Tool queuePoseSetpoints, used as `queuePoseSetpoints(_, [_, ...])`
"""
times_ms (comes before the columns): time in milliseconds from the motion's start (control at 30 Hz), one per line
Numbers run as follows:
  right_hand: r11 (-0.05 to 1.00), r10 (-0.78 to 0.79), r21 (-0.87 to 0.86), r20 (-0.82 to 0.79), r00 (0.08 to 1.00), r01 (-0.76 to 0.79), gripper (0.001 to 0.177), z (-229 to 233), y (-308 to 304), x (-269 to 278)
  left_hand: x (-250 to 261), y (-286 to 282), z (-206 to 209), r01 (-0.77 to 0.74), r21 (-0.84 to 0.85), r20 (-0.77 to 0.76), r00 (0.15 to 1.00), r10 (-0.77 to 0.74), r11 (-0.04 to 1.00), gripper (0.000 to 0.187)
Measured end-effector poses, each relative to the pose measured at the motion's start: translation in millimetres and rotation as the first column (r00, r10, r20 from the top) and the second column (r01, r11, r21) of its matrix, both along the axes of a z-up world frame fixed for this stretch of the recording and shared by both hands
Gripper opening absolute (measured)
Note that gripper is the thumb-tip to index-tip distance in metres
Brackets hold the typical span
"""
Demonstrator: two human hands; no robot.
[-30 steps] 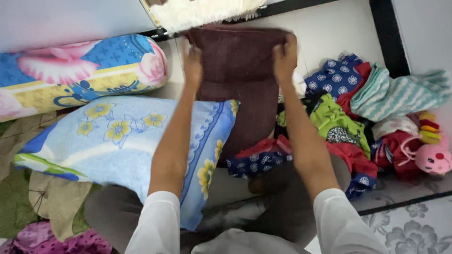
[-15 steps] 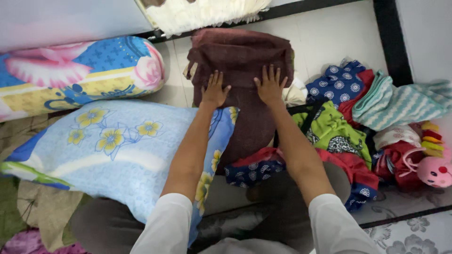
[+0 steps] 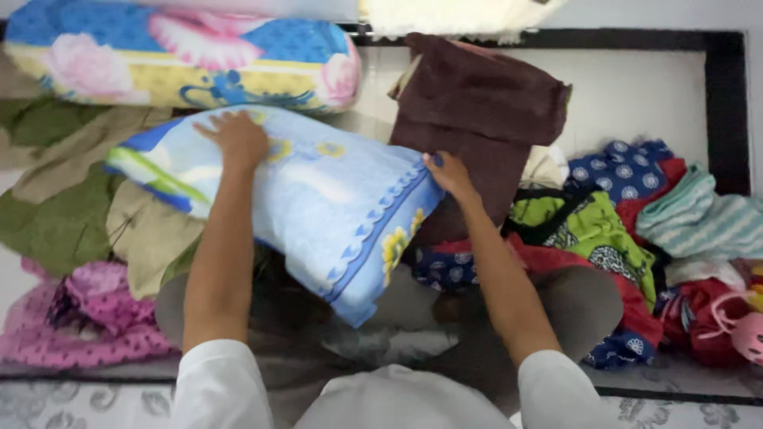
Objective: The person sits on a bed and stuffs a pillow insert into a brown pillowcase. They use both hands to push the insert into the case, adjust the corners, and smooth the fabric. The person then places the finished pillow on a pile of other bedding.
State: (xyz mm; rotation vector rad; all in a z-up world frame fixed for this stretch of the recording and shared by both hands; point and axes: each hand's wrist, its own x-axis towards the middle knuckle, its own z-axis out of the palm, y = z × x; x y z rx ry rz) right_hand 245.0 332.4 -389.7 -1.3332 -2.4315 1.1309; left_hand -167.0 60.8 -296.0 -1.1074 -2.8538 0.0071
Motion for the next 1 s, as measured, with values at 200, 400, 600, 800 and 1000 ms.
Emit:
queuePoseSetpoints(200, [0.978, 0.139, 0.167, -0.057, 0.989, -0.128, 0.068, 27.4, -59.5, -66.1, 24.3, -89.0, 20.1, -0.237, 0.268, 0.109, 0.97, 0.215, 0.934, 0.074])
queuePoseSetpoints(400, [0.938, 0.306, 0.246, -0.26, 0.916, -0.244, 0.069, 93.8, -137.5, -99.8, 98.5, -111.7, 51.2, -0.205, 0.433, 0.195, 0.972, 0.131, 0.878, 0.07])
queuePoseSetpoints(600, [0.918, 0.319, 0.297, -0.163, 0.934, -0.262, 0.065, 143.1, -195.5, -105.0, 140.3, -129.7, 62.5, -0.29, 0.513, 0.144, 0.957, 0.252, 0.808, 0.071])
queuePoseSetpoints(800, [0.883, 0.292, 0.397, -0.049, 0.955, -0.25, 0.064, 143.5, -216.7, -91.9, 134.6, -142.6, 47.8, -0.763, 0.536, 0.743, 0.63, 0.227, 0.363, 0.134])
queuePoseSetpoints(1000, [0.861, 0.297, 0.451, -0.076, 0.952, -0.233, 0.065, 143.6, -220.1, -93.6, 111.4, -156.1, 19.6, -0.832, 0.42, 0.859, 0.493, 0.137, 0.361, 0.07])
